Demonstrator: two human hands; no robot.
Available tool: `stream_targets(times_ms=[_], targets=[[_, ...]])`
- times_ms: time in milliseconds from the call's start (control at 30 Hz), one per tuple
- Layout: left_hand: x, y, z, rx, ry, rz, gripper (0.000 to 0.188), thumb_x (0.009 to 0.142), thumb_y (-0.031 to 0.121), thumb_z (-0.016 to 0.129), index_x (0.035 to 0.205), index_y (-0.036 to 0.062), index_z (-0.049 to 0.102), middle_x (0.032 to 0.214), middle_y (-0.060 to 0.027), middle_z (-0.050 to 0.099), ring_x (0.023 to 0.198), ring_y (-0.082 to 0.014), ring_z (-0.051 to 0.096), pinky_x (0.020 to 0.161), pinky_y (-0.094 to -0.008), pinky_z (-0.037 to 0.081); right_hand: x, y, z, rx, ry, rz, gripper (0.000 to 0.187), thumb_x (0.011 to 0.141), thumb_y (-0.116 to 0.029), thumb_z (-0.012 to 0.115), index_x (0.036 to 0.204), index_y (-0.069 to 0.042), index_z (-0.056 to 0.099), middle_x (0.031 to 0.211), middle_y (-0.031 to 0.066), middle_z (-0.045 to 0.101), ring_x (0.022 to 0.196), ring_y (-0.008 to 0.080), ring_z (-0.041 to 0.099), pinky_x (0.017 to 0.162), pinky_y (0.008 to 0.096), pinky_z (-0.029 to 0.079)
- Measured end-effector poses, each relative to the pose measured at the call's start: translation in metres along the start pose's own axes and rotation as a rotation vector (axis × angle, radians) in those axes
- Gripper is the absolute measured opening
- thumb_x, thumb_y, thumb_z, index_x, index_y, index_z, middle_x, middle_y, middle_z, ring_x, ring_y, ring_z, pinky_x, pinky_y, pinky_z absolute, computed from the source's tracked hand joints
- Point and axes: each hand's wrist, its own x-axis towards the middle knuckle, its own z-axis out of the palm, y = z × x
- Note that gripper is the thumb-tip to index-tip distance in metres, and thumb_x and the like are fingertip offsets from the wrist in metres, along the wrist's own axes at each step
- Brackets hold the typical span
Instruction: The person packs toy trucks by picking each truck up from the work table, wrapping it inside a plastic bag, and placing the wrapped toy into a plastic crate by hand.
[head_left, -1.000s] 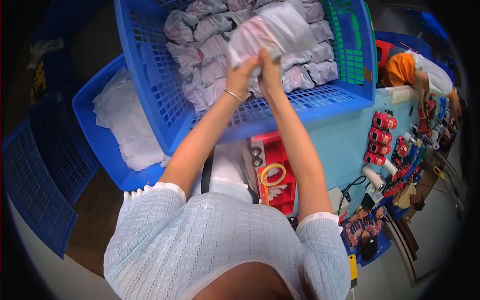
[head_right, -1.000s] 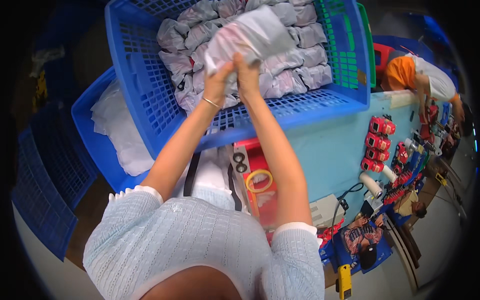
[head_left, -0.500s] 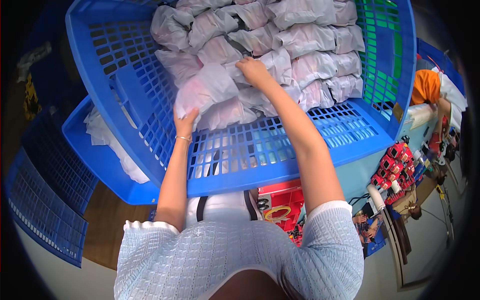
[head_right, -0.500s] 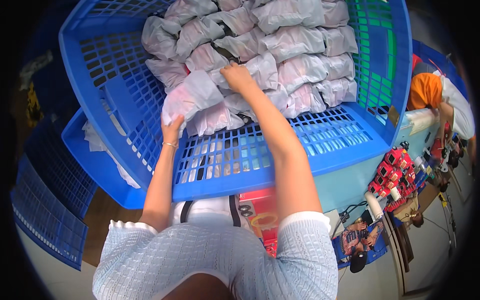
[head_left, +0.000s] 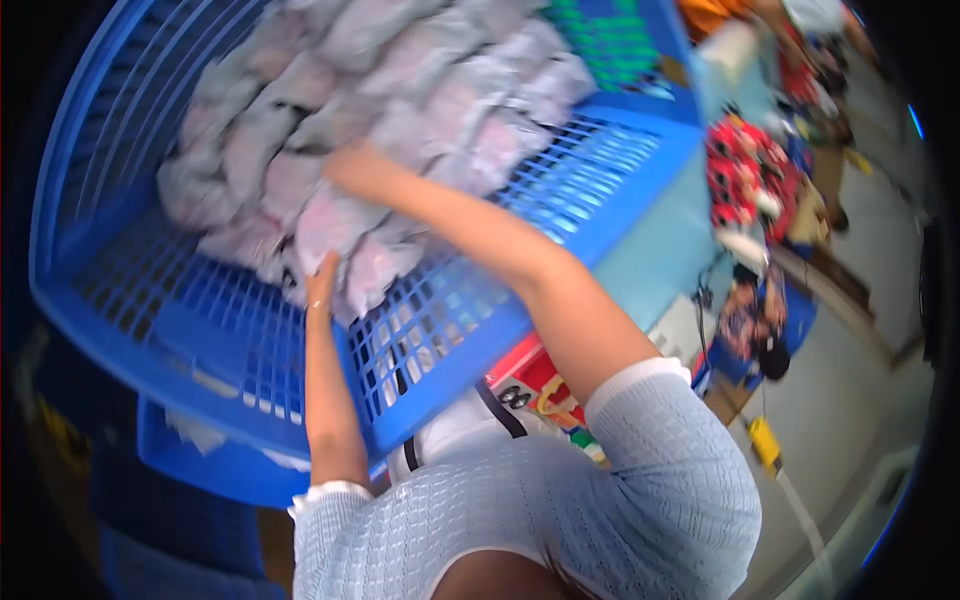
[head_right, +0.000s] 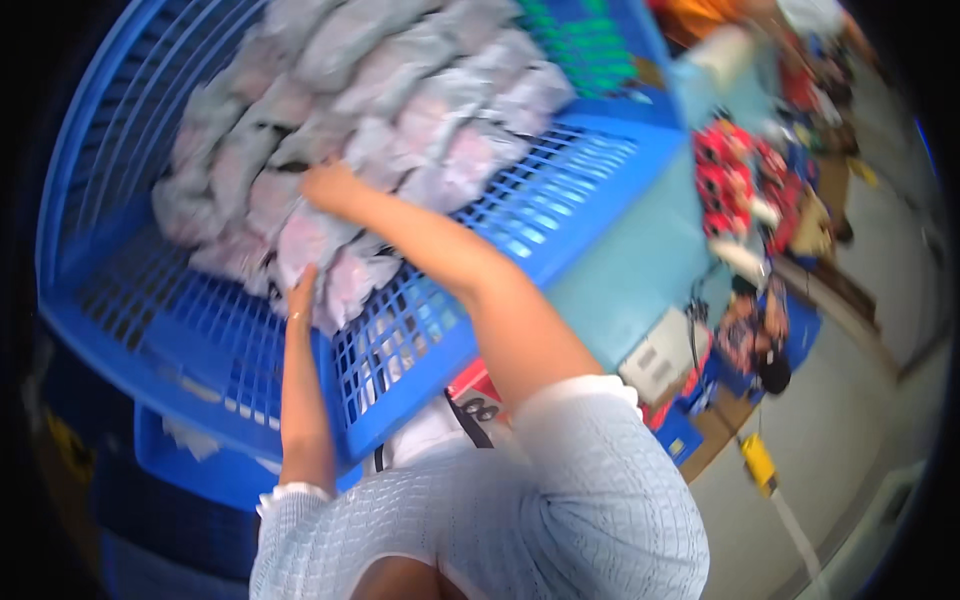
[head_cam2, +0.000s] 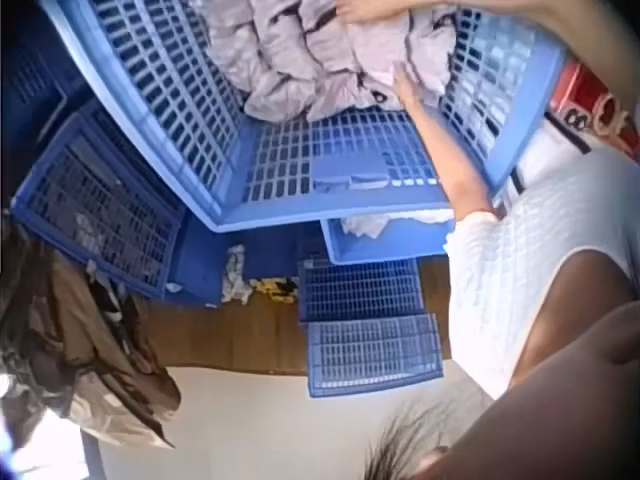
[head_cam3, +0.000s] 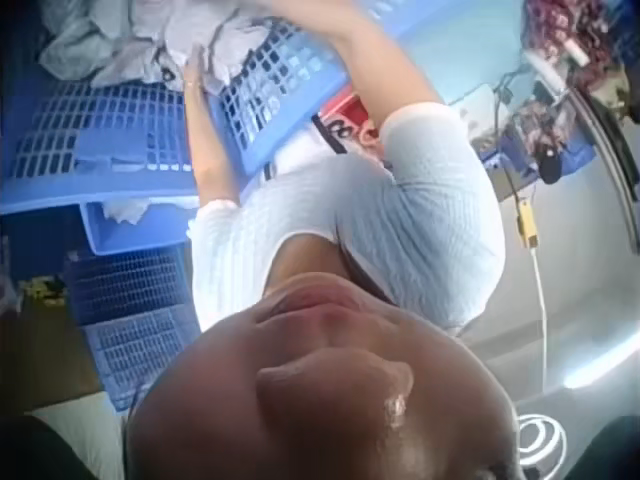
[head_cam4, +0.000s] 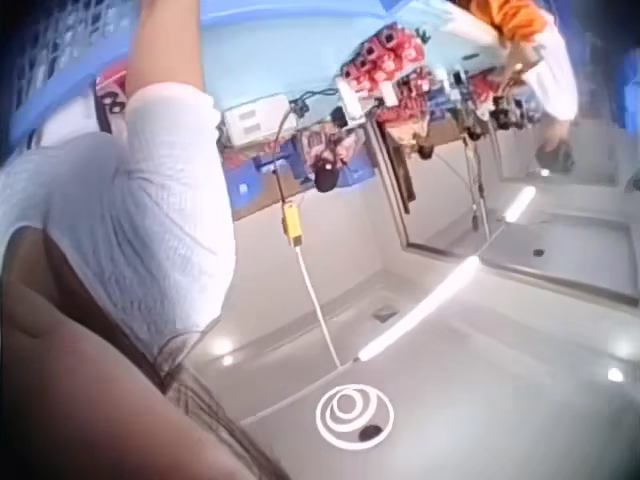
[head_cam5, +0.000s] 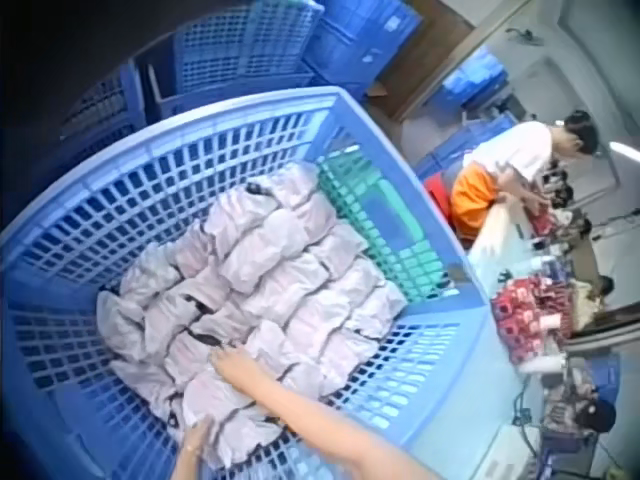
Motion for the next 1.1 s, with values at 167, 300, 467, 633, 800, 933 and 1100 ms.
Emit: stream_targets(times_ms=[167, 300, 467, 633, 800, 933, 1100], targets=[[-0.010, -0.003, -0.010, -0.140, 0.150, 0.194, 0.064, 0.077, 0.028, 0.069, 0.123, -0.0051, 0.040, 0.124, -0.0144, 0.044, 0.112, -0.0208, 0.045, 0.093, -0.0323, 0.038, -0.069, -0.010, -0.097, 0.117, 0.375, 0.056, 0.034, 0.074, -0.010, 0.054, 0.107, -0.008, 0.051, 0.113, 0.0075, 0.052, 0.105, 0.0242, 0.049, 0.087, 0.0402, 0.038], [-0.021, 0.010, -0.032, -0.071, 0.367, 0.300, 0.080, 0.074, 0.031, 0.070, 0.131, -0.0063, 0.026, 0.136, -0.0210, 0.026, 0.122, -0.0284, 0.033, 0.101, -0.0377, 0.030, -0.183, 0.007, -0.164, 0.381, 0.619, 0.316, 0.048, 0.072, -0.008, 0.058, 0.118, -0.003, 0.047, 0.121, 0.0129, 0.049, 0.115, 0.0287, 0.044, 0.096, 0.0382, 0.034], [-0.065, 0.113, 0.019, 0.271, 0.575, 0.541, 0.079, 0.078, 0.035, 0.065, 0.131, -0.0087, 0.026, 0.136, -0.0255, 0.027, 0.125, -0.0338, 0.030, 0.104, -0.0406, 0.024, -0.385, 0.038, -0.163, 0.403, 0.918, 0.835, 0.051, 0.075, -0.005, 0.058, 0.122, 0.001, 0.041, 0.123, 0.0207, 0.043, 0.116, 0.0365, 0.041, 0.099, 0.0396, 0.033], [-0.163, 0.257, 0.185, 0.282, 0.187, 1.244, 0.068, 0.083, 0.025, 0.060, 0.133, -0.0053, 0.025, 0.137, -0.0207, 0.027, 0.128, -0.0301, 0.025, 0.105, -0.0388, 0.021, -0.561, 0.080, -0.116, 0.450, 1.184, 1.237, 0.054, 0.078, -0.010, 0.059, 0.125, 0.003, 0.035, 0.125, 0.0216, 0.040, 0.117, 0.0359, 0.039, 0.100, 0.0386, 0.032], [-0.240, 0.279, 0.406, 0.458, -0.396, 1.442, 0.070, 0.079, 0.019, 0.063, 0.134, -0.0018, 0.025, 0.138, -0.0172, 0.027, 0.129, -0.0290, 0.025, 0.106, -0.0390, 0.019, -0.663, 0.230, -0.087, 0.189, 1.301, 1.458, 0.067, 0.074, -0.022, 0.066, 0.123, 0.008, 0.032, 0.120, 0.0287, 0.039, 0.110, 0.0413, 0.043, 0.094, 0.0410, 0.037], [-0.232, 0.258, 0.581, 0.623, -0.638, 1.512, 0.079, 0.075, 0.025, 0.069, 0.133, -0.0051, 0.024, 0.135, -0.0209, 0.030, 0.128, -0.0304, 0.027, 0.105, -0.0371, 0.023, -0.706, 0.332, -0.123, 0.351, 1.296, 1.664, 0.071, 0.069, -0.033, 0.068, 0.116, 0.008, 0.035, 0.113, 0.0293, 0.047, 0.105, 0.0420, 0.049, 0.086, 0.0439, 0.042], [-0.206, 0.285, 0.729, 0.561, -0.712, 1.336, 0.084, 0.071, 0.031, 0.073, 0.130, -0.0072, 0.027, 0.117, -0.0190, 0.050, 0.106, -0.0248, 0.051, 0.091, -0.0334, 0.040, -0.701, 0.380, -0.129, 0.476, 1.199, 1.755, 0.066, 0.065, -0.039, 0.068, 0.109, 0.003, 0.040, 0.096, 0.0245, 0.060, 0.090, 0.0396, 0.058, 0.077, 0.0459, 0.047]])
